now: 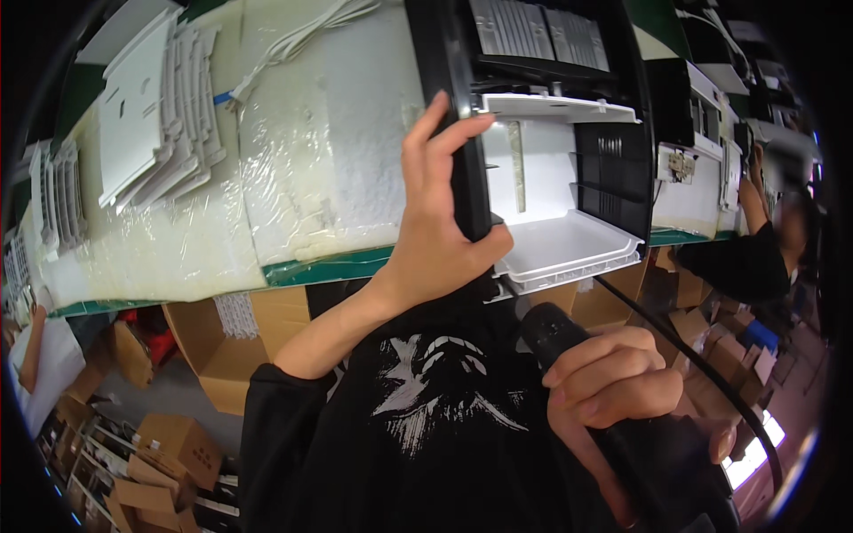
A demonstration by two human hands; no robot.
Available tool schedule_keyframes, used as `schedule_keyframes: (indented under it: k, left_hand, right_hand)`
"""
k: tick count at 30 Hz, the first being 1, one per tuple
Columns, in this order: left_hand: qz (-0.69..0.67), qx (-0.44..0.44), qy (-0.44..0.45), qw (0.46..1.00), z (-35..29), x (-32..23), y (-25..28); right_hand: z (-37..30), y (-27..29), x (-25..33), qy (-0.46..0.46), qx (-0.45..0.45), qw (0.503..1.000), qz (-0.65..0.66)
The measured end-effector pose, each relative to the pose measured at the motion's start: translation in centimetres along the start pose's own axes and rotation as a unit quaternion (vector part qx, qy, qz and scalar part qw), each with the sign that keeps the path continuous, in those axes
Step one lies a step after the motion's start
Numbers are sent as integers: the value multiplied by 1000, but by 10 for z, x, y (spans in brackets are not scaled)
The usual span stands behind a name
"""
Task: Assembling the internal components and outer shell of an electronic device using an electric screwdriver.
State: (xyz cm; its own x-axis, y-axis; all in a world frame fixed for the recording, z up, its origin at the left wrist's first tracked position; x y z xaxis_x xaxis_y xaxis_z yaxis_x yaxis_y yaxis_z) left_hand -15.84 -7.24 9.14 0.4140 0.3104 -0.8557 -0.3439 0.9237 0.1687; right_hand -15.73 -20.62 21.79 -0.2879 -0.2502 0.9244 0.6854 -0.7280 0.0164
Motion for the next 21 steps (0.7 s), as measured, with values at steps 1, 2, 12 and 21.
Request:
schedule_keyframes:
  k: [1, 2, 12, 21]
  left_hand:
    - [0, -6, 3, 1000, 0, -1, 1]
    - [-8, -6, 7, 1000, 0, -2, 1]
    - [-72, -38, 32, 996, -2, 2, 2]
    - [-55, -39, 15, 998, 0, 2, 1]
  right_hand:
    - [3, -3, 0, 6, -6, 1000, 6]
    - [5, -5, 0, 13, -12, 1000, 11]
    - [2, -5, -5, 91, -121, 986, 65]
    - [3, 6, 12, 47, -115, 991, 56]
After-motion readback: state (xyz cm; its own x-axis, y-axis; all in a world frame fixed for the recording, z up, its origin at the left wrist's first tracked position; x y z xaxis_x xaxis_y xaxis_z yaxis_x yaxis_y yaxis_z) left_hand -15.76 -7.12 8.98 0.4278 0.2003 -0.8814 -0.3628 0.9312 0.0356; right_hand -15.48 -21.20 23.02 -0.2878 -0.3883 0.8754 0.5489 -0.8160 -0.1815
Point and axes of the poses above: each hand's wrist, its own z-axis towards the middle knuckle, its own y-axis out of the back of the hand, x = y × z, the point moved 4 cm from there along z, towards the middle knuckle, and after that the axes turned 13 degrees about -y, right-handed, at the moved point
